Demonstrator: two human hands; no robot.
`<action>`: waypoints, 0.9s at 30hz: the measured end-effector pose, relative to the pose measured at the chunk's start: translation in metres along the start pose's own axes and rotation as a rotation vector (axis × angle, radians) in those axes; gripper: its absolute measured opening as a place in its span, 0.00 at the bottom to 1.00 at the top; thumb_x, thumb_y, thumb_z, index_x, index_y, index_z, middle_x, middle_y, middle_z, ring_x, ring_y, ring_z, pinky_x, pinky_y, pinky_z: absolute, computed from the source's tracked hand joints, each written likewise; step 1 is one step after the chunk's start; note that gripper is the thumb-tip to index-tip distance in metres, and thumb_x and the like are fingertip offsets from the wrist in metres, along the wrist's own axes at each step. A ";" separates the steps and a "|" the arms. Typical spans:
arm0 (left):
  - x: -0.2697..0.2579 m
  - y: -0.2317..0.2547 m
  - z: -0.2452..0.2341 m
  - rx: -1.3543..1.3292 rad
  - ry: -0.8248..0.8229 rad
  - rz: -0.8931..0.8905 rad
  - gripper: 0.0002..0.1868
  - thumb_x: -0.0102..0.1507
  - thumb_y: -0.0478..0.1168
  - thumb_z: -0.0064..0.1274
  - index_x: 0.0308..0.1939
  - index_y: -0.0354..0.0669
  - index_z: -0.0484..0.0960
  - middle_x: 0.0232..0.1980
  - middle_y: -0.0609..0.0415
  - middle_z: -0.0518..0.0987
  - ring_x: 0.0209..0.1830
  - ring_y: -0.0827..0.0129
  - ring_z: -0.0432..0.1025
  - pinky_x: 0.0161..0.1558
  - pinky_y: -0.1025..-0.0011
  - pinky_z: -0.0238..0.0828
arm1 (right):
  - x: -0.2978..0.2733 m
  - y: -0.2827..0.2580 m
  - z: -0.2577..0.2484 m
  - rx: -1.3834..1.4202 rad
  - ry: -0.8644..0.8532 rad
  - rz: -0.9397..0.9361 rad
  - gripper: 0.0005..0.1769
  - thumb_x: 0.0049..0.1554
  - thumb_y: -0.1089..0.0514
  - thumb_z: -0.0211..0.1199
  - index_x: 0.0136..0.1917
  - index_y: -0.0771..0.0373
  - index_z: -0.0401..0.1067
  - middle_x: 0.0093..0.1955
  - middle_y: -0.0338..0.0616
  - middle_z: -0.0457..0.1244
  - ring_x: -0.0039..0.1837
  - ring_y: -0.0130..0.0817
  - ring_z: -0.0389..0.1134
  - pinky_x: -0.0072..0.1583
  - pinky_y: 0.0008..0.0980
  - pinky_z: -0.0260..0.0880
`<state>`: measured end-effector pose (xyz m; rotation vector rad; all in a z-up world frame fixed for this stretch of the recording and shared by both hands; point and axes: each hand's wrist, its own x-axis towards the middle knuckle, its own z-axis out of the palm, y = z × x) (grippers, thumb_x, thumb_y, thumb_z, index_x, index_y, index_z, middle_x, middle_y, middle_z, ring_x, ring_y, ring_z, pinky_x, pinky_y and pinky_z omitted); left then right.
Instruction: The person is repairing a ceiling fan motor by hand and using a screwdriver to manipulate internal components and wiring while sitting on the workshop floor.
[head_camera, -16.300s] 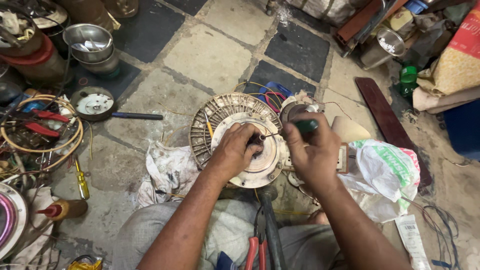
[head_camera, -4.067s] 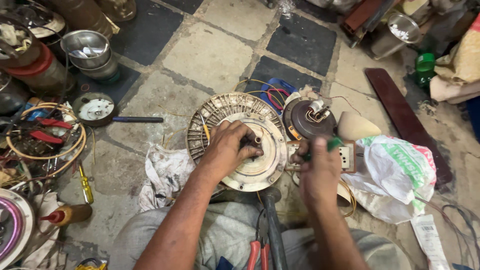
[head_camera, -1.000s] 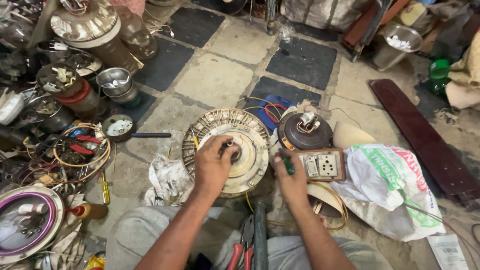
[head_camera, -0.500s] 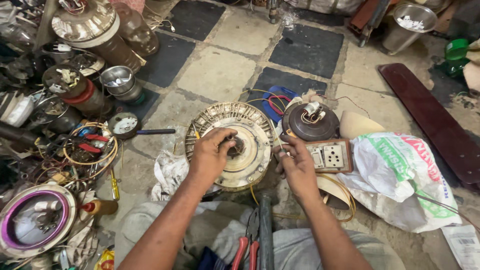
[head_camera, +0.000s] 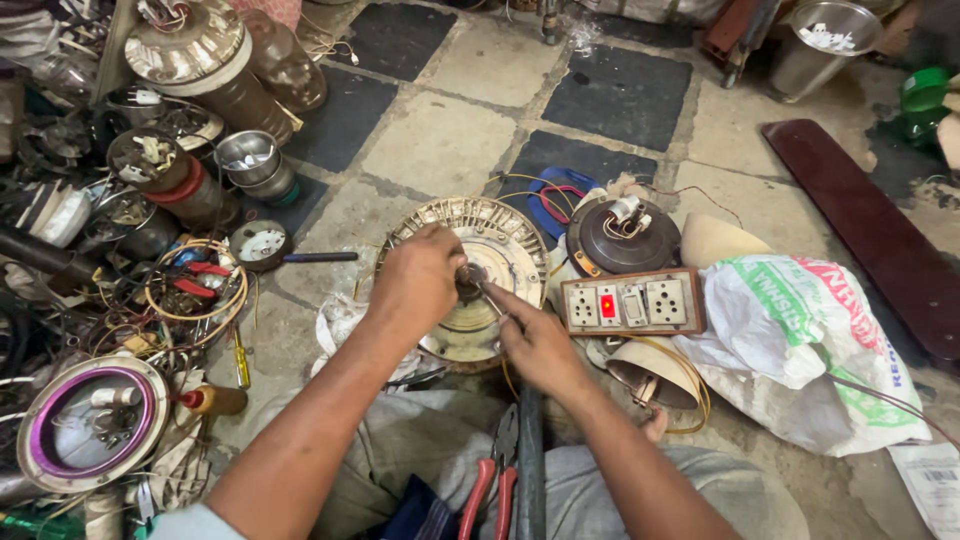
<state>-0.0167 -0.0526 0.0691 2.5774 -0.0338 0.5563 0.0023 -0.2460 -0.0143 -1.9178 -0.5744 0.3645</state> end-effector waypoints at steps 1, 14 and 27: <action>-0.001 -0.001 0.002 0.040 -0.008 0.039 0.05 0.60 0.32 0.56 0.38 0.34 0.77 0.43 0.40 0.79 0.44 0.41 0.75 0.46 0.51 0.71 | 0.004 0.001 -0.001 -0.007 0.019 -0.067 0.27 0.62 0.59 0.54 0.75 0.51 0.67 0.53 0.47 0.70 0.53 0.30 0.70 0.57 0.33 0.69; -0.016 -0.019 0.032 -0.080 0.067 -0.002 0.07 0.65 0.30 0.51 0.44 0.35 0.70 0.43 0.39 0.76 0.44 0.40 0.73 0.44 0.49 0.68 | 0.036 0.006 -0.005 0.155 -0.155 0.168 0.24 0.63 0.54 0.55 0.72 0.50 0.71 0.29 0.30 0.62 0.29 0.20 0.59 0.34 0.27 0.63; -0.018 -0.021 0.048 -0.072 0.187 -0.043 0.07 0.66 0.30 0.50 0.46 0.37 0.70 0.41 0.39 0.77 0.41 0.39 0.74 0.42 0.47 0.69 | 0.047 0.033 0.013 0.319 -0.135 0.135 0.22 0.62 0.59 0.58 0.69 0.61 0.73 0.31 0.31 0.62 0.31 0.19 0.58 0.35 0.25 0.60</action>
